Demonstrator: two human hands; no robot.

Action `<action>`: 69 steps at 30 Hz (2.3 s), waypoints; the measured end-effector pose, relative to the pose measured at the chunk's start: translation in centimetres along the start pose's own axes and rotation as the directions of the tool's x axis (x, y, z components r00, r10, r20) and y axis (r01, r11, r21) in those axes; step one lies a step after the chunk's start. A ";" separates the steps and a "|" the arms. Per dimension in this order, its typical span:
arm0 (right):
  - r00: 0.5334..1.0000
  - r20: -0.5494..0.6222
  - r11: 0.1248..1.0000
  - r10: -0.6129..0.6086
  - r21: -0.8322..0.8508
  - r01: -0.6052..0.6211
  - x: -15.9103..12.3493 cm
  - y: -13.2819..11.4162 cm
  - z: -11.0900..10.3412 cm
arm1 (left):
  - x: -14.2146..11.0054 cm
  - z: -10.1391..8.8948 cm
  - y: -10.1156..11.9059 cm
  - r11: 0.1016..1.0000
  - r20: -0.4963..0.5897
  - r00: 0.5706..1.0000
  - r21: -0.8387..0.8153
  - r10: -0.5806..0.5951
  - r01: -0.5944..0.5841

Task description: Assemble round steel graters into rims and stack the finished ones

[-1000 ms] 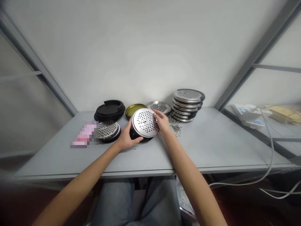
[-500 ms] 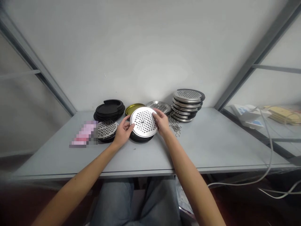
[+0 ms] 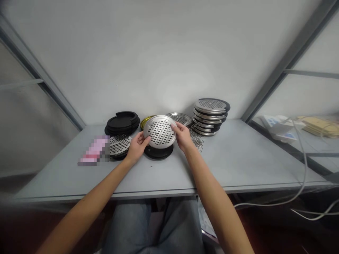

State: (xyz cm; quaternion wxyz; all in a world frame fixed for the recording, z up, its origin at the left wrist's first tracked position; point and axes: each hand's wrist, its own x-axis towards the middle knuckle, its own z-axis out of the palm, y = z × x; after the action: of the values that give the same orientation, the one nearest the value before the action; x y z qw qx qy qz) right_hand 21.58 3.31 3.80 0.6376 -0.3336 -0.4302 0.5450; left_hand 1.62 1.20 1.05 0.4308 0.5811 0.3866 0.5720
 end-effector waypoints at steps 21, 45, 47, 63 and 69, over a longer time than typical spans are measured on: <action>0.998 0.059 0.999 -0.029 -0.011 0.030 -0.2 -0.1 -0.4 | -0.2 -0.4 0.1 0.983 0.077 0.994 0.163 0.073 -0.085; 0.955 0.296 0.984 -0.020 -0.164 0.071 0.0 -0.9 -2.4 | -1.0 -0.4 1.8 0.934 0.006 0.961 0.232 0.277 -0.270; 0.964 0.265 0.973 -0.031 -0.213 0.089 0.0 -0.8 -2.4 | -0.8 -0.4 1.7 0.963 0.014 0.984 0.204 0.176 -0.176; 0.992 -0.103 0.988 -0.067 -0.148 0.052 -0.7 -1.4 -6.6 | -1.8 -0.5 0.5 0.630 0.344 0.932 0.700 0.114 -0.336; 0.981 -0.155 0.970 0.115 -0.197 -0.144 -1.8 -1.1 -7.7 | -1.8 -1.2 0.6 0.675 0.468 0.881 0.672 -0.069 -0.305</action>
State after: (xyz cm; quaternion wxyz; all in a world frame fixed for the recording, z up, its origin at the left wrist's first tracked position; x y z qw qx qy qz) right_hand 28.99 1.64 1.27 0.5916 -0.4637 -0.4151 0.5125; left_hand 0.29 -0.60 1.02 0.2027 0.8454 0.4295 0.2444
